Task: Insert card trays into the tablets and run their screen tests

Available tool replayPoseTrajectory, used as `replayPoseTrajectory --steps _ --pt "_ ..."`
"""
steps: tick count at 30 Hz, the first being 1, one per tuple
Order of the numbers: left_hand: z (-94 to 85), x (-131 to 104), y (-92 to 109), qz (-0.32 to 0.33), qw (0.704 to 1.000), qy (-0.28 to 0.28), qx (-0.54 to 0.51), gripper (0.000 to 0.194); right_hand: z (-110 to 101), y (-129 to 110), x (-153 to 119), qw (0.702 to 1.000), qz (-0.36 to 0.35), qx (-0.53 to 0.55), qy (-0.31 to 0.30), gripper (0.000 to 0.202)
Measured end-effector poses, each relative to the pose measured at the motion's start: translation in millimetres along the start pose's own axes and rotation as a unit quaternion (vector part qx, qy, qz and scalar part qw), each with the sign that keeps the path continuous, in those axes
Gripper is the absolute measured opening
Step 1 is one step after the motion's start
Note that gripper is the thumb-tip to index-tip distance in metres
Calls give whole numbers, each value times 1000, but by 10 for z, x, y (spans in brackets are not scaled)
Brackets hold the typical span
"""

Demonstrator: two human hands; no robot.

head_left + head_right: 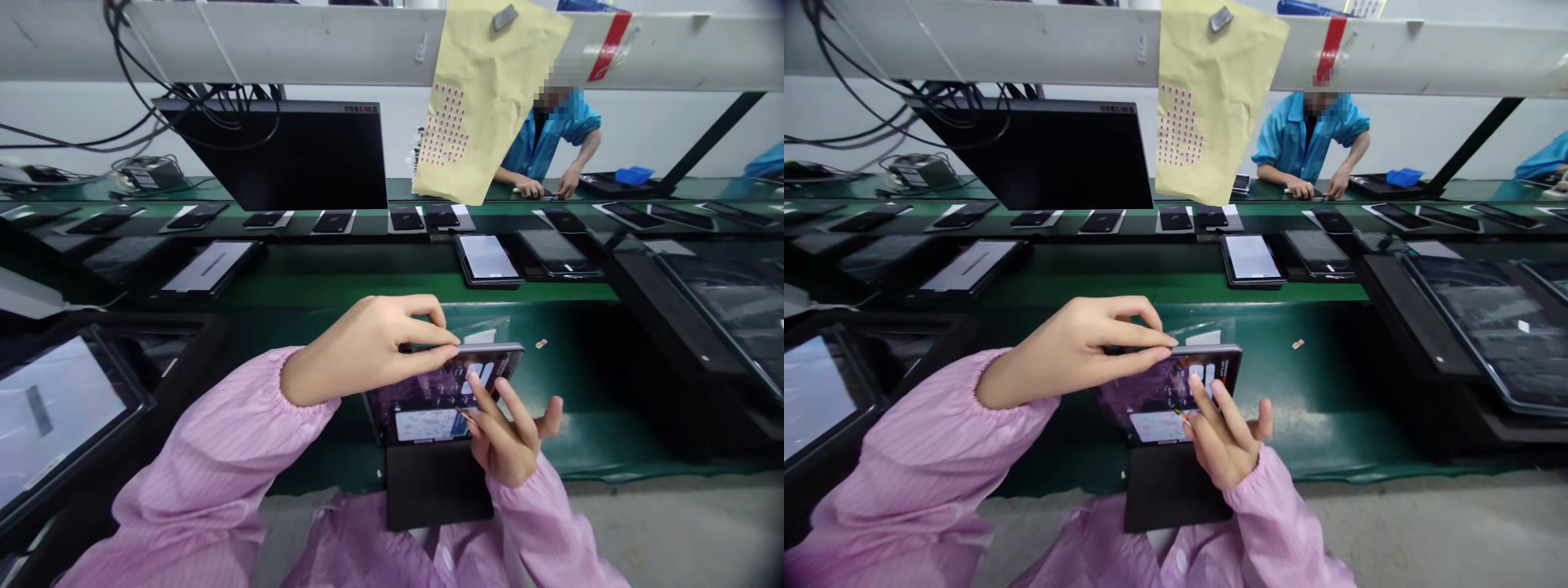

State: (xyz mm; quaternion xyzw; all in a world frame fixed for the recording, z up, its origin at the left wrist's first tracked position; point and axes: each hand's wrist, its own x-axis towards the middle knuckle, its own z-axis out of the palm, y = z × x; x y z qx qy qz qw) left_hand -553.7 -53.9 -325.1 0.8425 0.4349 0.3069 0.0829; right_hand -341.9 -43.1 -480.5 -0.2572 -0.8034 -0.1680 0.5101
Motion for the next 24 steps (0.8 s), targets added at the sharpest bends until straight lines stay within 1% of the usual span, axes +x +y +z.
replayPoseTrajectory --steps 2,6,10,13,16,18,20,22,24 --pt "15 -8 20 -1 1000 12 2 18 2 -4 19 1000 -7 -5 -2 8" --pt "58 -49 53 -10 998 53 -25 16 -1 6 76 999 -24 -14 46 13" --pt "76 -107 74 -23 990 114 -76 11 -50 27 150 998 -41 -20 47 12" --pt "76 -143 82 -23 981 166 -100 8 -163 42 208 997 -57 -10 41 12" --pt "78 -181 86 -17 972 193 -130 9 -366 40 375 999 -46 19 -13 16" --pt "88 -214 96 -18 970 198 -142 10 -514 31 598 998 -20 55 -37 23" --pt "109 -255 116 -22 969 209 -131 9 -619 27 894 992 -22 97 -75 25" --pt "139 -298 147 -26 965 237 -108 9 -642 33 1198 980 -66 122 -144 25" --pt "170 -335 183 -34 960 263 -85 9 -590 48 1437 960 -129 131 -213 26"
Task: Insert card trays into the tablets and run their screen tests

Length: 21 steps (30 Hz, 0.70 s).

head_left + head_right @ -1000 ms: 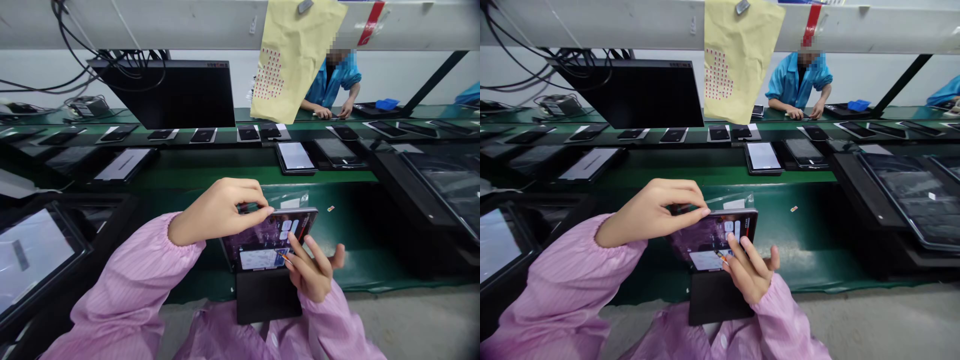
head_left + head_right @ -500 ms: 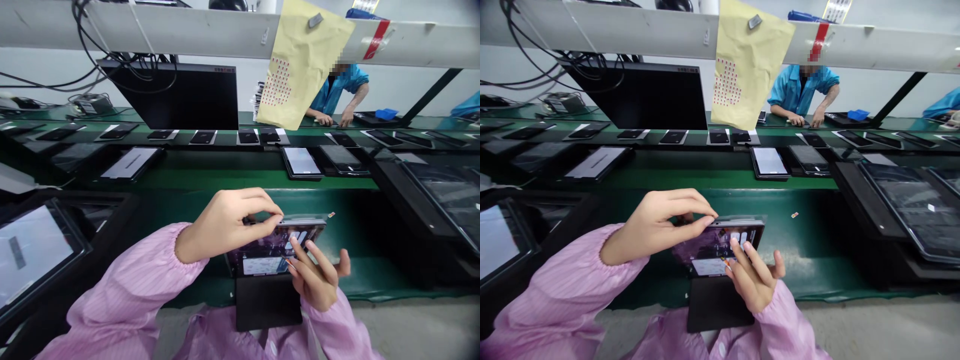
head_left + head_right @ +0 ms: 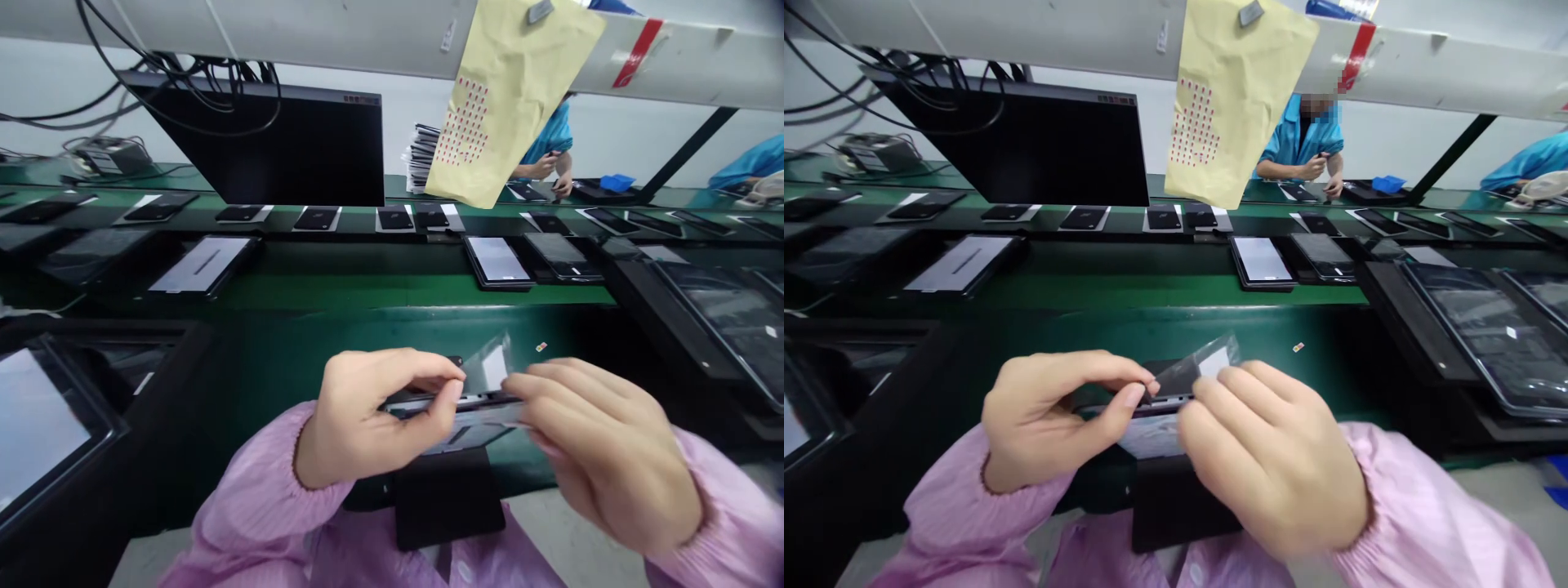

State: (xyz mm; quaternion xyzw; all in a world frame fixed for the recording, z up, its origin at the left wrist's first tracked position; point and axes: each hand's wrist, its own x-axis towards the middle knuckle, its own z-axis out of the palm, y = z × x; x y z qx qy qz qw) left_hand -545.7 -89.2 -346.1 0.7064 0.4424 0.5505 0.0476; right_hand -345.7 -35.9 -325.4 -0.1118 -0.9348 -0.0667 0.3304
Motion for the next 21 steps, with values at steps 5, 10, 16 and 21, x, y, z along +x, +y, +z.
replayPoseTrajectory --steps 5,10,16,21 --pt "21 -71 49 -6 999 36 33 9 63 128 204 993 -71 28 -95 23" --pt "68 -123 -1 3 997 70 35 9 55 143 184 990 -73 29 -117 22" --pt "112 -163 -44 -13 994 96 47 7 31 158 258 985 -86 29 -150 30" --pt "91 -154 -25 -21 997 71 29 6 28 184 279 978 -101 25 -181 33"
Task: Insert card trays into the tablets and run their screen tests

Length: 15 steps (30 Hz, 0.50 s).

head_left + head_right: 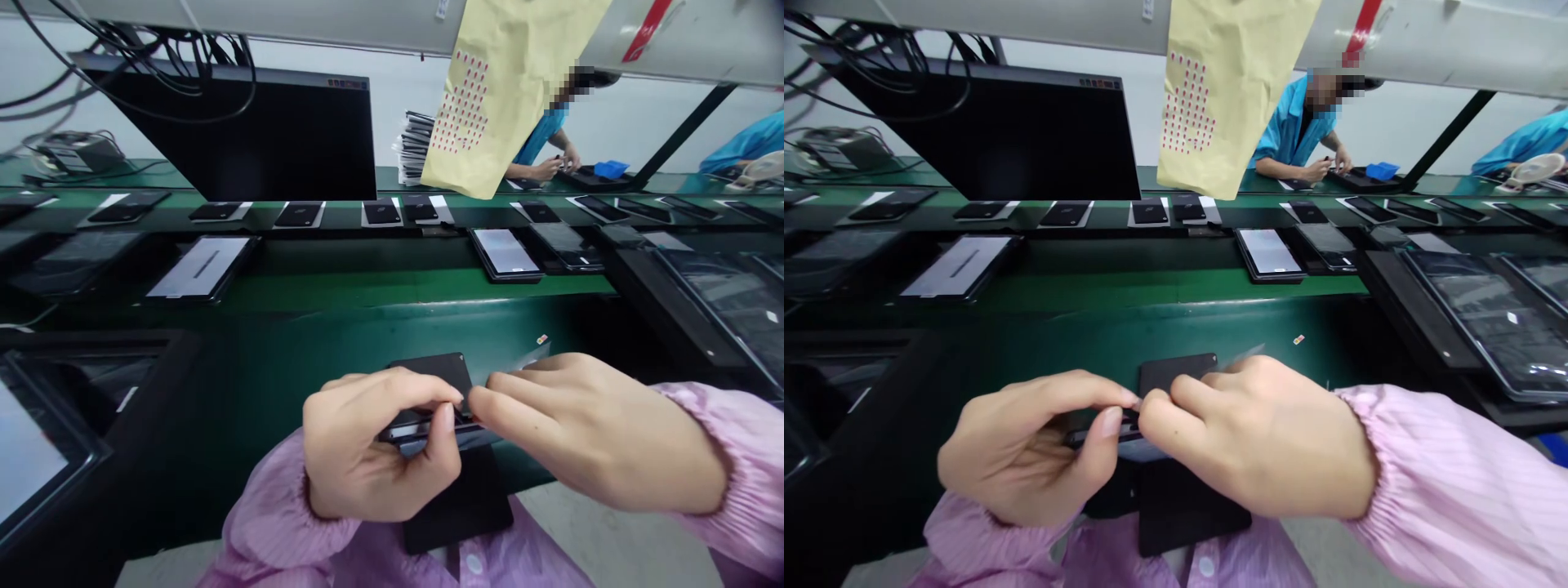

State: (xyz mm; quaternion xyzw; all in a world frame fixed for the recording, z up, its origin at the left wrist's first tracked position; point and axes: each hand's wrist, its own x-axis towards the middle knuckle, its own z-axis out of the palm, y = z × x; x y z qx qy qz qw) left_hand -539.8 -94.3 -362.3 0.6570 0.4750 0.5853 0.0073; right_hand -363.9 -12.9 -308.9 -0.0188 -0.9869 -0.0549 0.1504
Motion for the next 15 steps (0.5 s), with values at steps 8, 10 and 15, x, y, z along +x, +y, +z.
replayPoseTrajectory --steps 8,10,15 --pt "31 36 38 -8 998 48 -46 12 -55 44 41 997 -8 46 -64 27" --pt "23 60 45 -18 998 37 -51 13 -50 53 52 996 -13 64 -57 26" --pt "-18 117 49 -5 999 13 -32 14 -29 78 46 995 -4 83 -57 28"
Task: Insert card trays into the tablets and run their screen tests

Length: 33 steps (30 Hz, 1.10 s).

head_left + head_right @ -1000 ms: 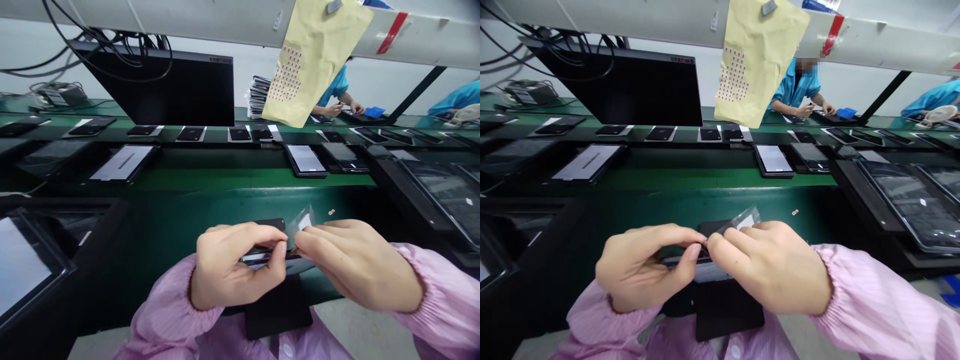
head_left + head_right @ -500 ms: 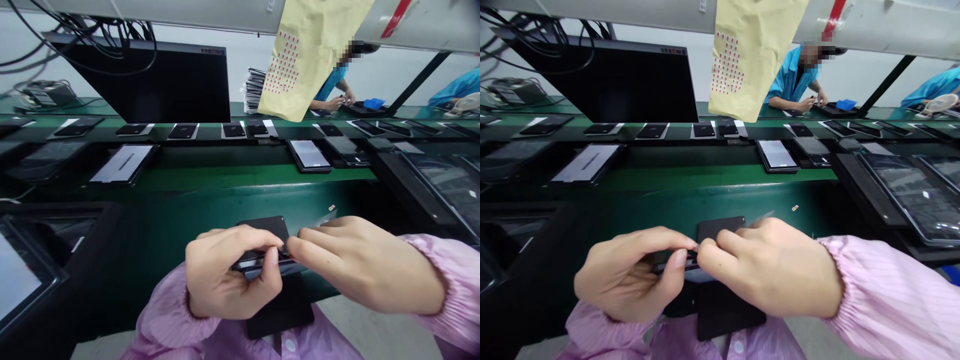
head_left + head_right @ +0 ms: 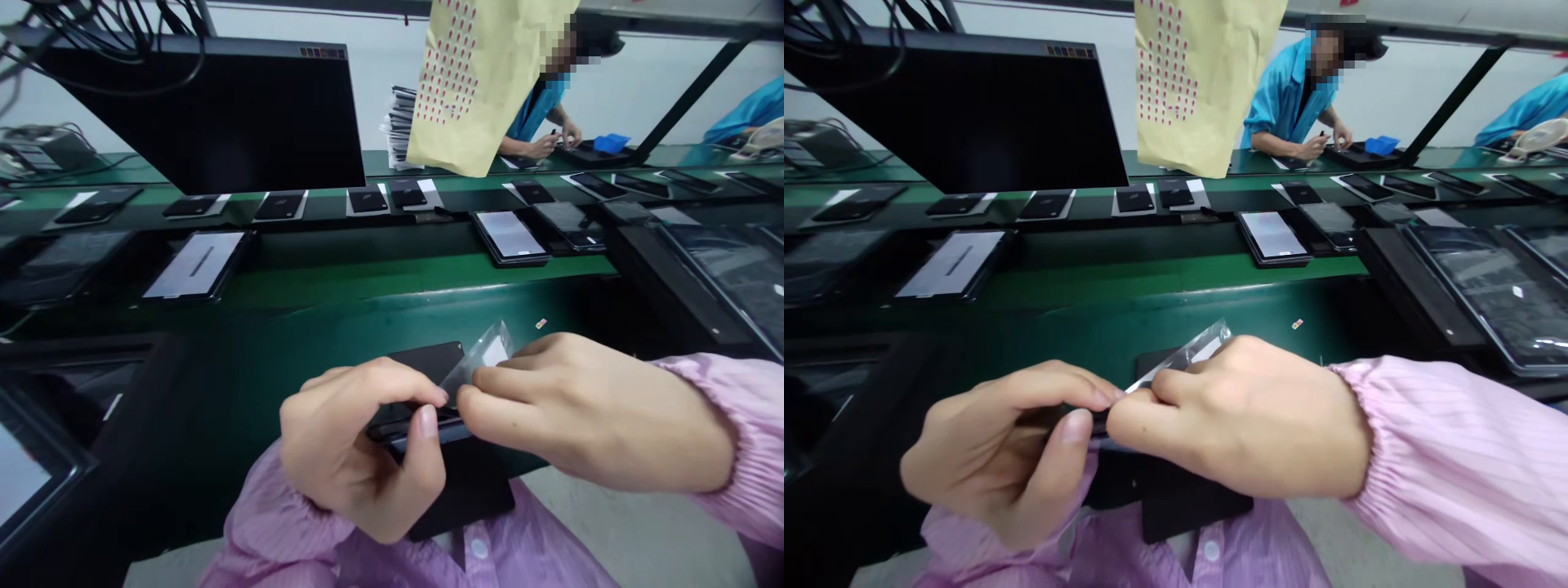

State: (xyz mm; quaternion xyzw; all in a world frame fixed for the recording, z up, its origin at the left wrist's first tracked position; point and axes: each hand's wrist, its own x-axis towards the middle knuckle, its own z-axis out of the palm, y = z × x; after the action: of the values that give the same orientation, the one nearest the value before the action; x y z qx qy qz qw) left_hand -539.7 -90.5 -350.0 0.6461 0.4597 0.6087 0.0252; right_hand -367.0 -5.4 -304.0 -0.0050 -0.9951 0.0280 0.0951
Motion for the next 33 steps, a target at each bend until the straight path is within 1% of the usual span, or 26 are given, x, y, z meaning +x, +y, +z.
replayPoseTrajectory --steps 4,6,8,12,18,24,29,31,33 --pt "-11 5 -21 4 1000 -1 22 12 -3 35 -8 998 50 22 -18 17" --pt "-11 5 -37 14 1000 5 22 11 -17 56 -4 998 52 31 -22 14" --pt "-11 17 -49 23 999 3 27 11 -41 76 7 998 42 33 -38 17" --pt "-8 72 -48 28 999 -12 44 13 -88 116 36 997 21 43 -66 31" --pt "29 105 -55 17 999 10 38 15 -84 160 69 996 15 38 -75 36" --pt "33 76 -115 36 998 8 43 16 -52 179 86 997 17 24 -75 36" --pt "51 45 -149 41 998 32 43 14 -41 189 86 997 18 24 -69 37" --pt "66 30 -172 41 997 45 42 15 -52 195 97 997 28 24 -72 34" --pt "80 12 -203 37 997 54 39 15 -67 202 117 996 52 20 -76 26"
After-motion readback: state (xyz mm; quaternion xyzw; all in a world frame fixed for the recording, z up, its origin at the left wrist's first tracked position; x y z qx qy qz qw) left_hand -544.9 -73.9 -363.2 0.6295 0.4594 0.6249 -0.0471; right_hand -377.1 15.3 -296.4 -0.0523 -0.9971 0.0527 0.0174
